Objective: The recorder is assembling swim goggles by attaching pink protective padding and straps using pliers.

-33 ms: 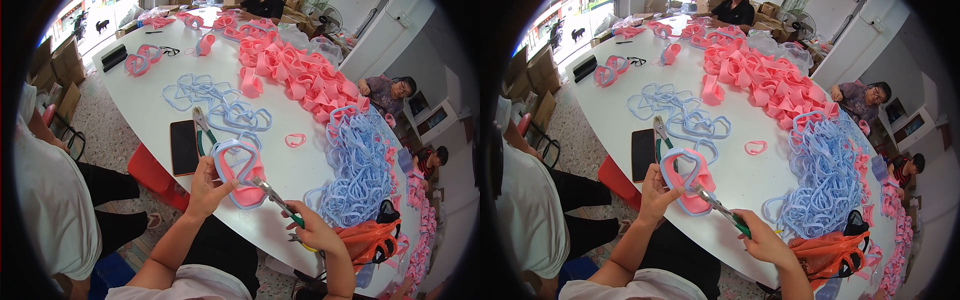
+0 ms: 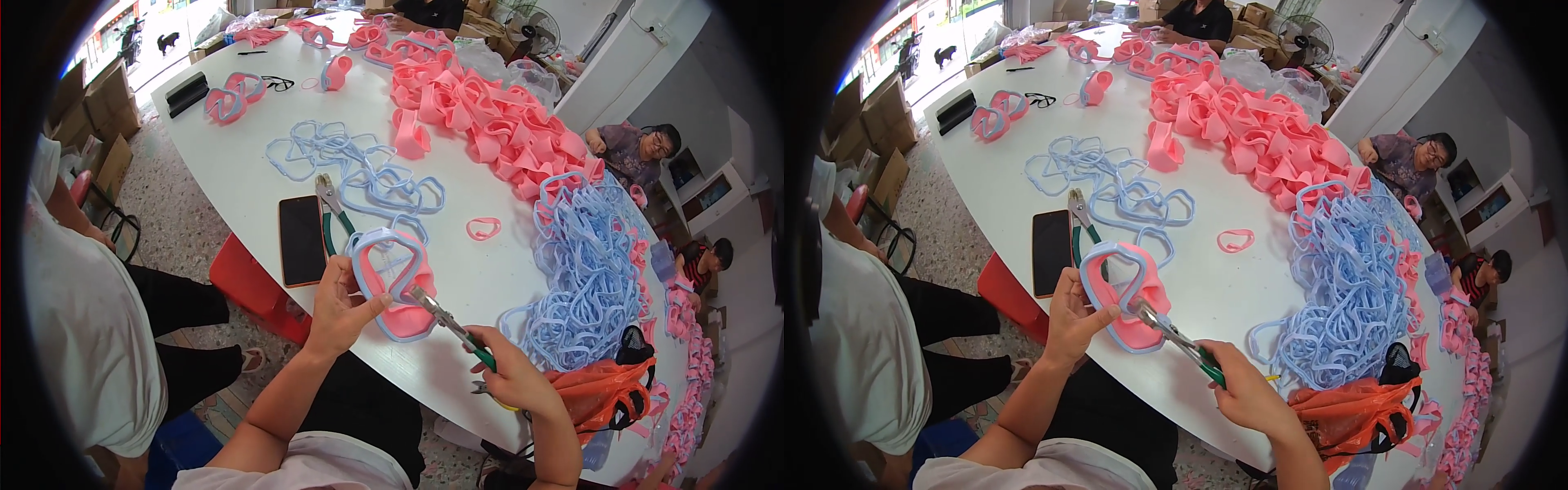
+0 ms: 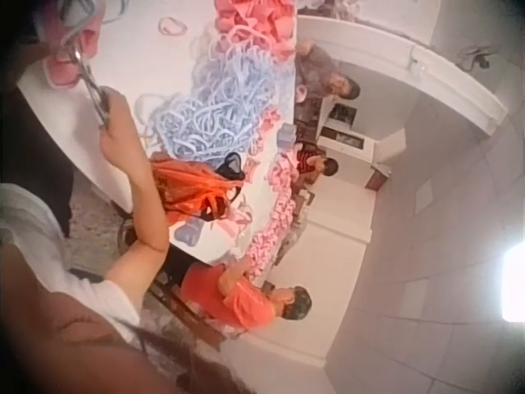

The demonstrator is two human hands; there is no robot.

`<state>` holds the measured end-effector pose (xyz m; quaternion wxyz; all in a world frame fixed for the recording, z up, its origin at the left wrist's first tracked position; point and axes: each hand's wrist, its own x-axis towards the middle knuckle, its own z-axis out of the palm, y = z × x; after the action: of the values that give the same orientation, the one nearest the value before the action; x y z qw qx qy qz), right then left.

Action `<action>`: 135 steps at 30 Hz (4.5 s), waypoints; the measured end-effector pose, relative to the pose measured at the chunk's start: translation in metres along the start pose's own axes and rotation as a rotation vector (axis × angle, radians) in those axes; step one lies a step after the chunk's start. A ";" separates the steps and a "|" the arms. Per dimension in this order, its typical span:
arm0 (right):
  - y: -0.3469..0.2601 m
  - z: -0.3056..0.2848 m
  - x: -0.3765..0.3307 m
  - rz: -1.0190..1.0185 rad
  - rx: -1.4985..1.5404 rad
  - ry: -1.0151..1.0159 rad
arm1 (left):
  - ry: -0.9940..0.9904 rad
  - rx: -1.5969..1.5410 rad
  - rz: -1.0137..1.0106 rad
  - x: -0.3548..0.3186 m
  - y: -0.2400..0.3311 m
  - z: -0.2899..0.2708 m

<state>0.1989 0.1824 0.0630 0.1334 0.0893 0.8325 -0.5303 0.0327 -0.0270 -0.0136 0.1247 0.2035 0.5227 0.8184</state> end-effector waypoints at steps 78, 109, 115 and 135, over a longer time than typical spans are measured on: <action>-0.062 -0.004 -0.021 -0.338 -1.698 0.464 | -0.340 0.281 0.460 -0.012 -0.001 -0.012; -0.047 -0.022 -0.014 -0.241 -1.502 0.440 | -0.139 0.114 0.171 -0.006 -0.012 -0.013; -0.017 -0.028 -0.032 -0.108 -0.861 0.426 | 0.131 -0.210 0.008 0.000 -0.006 0.000; -0.002 -0.016 -0.032 0.004 -0.915 0.379 | 0.145 -0.148 0.089 -0.005 -0.005 0.025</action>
<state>0.2266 0.1960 0.0815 0.0063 0.1180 0.9894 -0.0845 0.0481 -0.0072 -0.0097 0.0648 0.1571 0.4589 0.8721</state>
